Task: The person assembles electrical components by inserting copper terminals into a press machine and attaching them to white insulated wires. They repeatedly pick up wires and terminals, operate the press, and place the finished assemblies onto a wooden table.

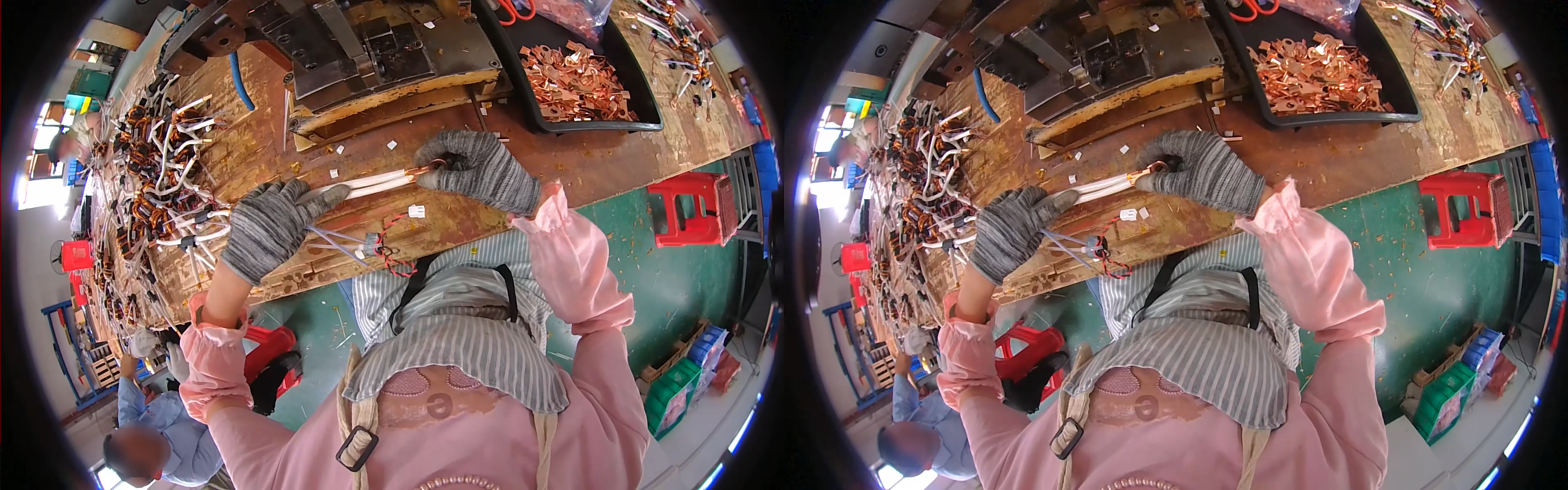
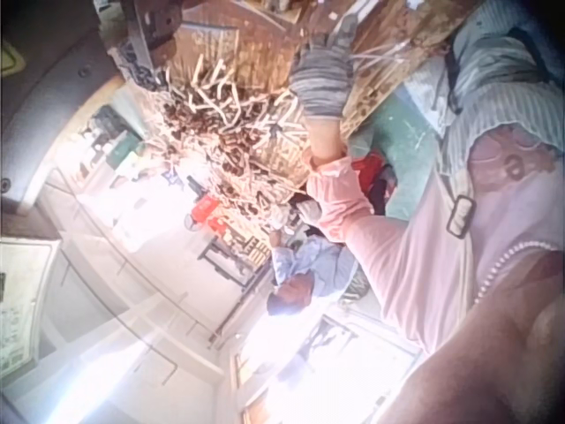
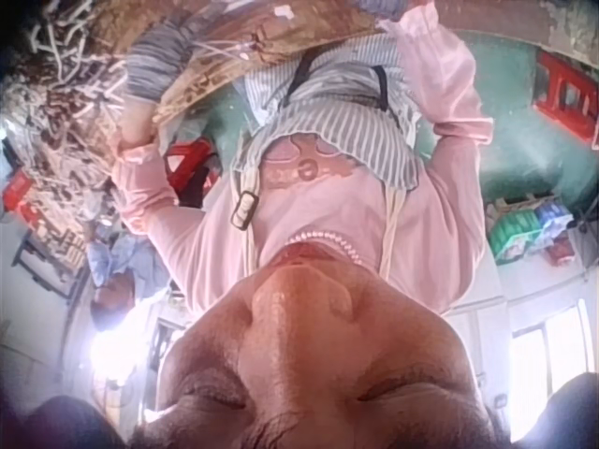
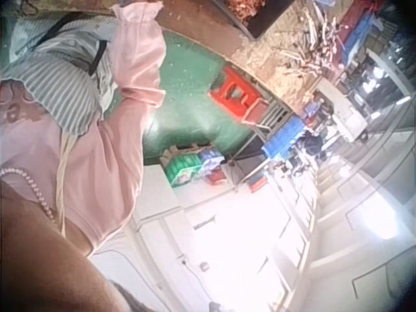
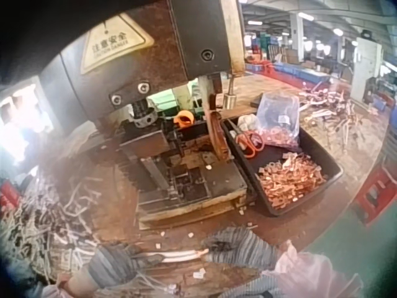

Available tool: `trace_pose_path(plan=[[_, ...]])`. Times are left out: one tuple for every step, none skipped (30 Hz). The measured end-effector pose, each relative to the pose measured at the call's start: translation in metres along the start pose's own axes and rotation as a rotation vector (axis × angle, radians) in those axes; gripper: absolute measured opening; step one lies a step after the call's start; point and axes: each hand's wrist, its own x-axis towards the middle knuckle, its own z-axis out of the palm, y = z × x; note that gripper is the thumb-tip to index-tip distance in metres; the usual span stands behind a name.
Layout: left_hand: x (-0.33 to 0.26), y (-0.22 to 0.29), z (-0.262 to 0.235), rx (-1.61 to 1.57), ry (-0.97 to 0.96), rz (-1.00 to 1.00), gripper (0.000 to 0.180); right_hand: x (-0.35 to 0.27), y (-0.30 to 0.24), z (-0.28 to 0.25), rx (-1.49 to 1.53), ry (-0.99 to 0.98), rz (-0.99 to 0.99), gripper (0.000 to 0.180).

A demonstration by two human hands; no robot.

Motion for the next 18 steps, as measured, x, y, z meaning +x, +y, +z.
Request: trace_pose_path(plan=[[-0.002,-0.001,0.000,-0.010,-0.007,-0.001,0.051,0.001,0.000,0.003,0.081,0.009,0.064,0.022],[-0.004,-0.003,0.002,0.021,0.050,0.019,0.051,0.000,-0.002,0.006,0.161,0.018,0.128,0.021],[-0.006,-0.006,0.004,0.052,0.108,0.042,0.052,0.000,-0.002,0.008,0.240,0.029,0.193,0.019],[-0.009,-0.010,0.005,0.083,0.165,0.065,0.053,0.001,-0.002,0.008,0.256,0.018,0.223,0.019],[-0.015,-0.014,0.004,0.066,0.149,0.010,0.055,0.002,0.000,0.008,0.273,0.008,0.252,0.018],[-0.021,-0.018,0.002,0.049,0.135,-0.042,0.057,0.003,0.000,0.007,0.288,0.001,0.283,0.017],[-0.027,-0.021,0.001,0.032,0.120,-0.093,0.059,0.003,0.001,0.006,0.316,0.001,0.279,0.017],[-0.031,-0.022,0.003,-0.002,0.127,-0.129,0.061,0.003,0.001,0.006,0.344,0.002,0.275,0.017],[-0.038,-0.021,0.007,-0.036,0.130,-0.173,0.062,0.004,0.000,0.007,0.376,-0.006,0.269,0.017],[-0.043,-0.019,0.009,-0.070,0.133,-0.216,0.064,0.004,-0.001,0.007,0.370,-0.006,0.268,0.017],[-0.046,-0.017,0.009,-0.071,0.101,-0.227,0.062,0.003,-0.003,0.006,0.364,-0.007,0.267,0.017],[-0.049,-0.018,0.012,-0.078,0.098,-0.218,0.061,0.003,-0.004,0.006,0.358,-0.009,0.264,0.017],[-0.052,-0.020,0.015,-0.086,0.094,-0.210,0.060,0.002,-0.004,0.007,0.371,0.004,0.257,0.017],[-0.054,-0.020,0.017,-0.093,0.091,-0.201,0.059,0.001,-0.003,0.008,0.385,0.017,0.250,0.017],[-0.050,-0.021,0.014,-0.064,0.093,-0.177,0.055,0.001,-0.002,0.009,0.396,0.035,0.239,0.017],[-0.048,-0.020,0.010,-0.057,0.066,-0.178,0.054,0.001,-0.001,0.009,0.387,0.035,0.240,0.017],[-0.045,-0.017,0.007,-0.050,0.040,-0.178,0.053,-0.001,0.001,0.008,0.377,0.036,0.241,0.017],[-0.042,-0.014,0.004,-0.040,0.015,-0.176,0.052,-0.002,0.001,0.007,0.368,0.039,0.239,0.017]])
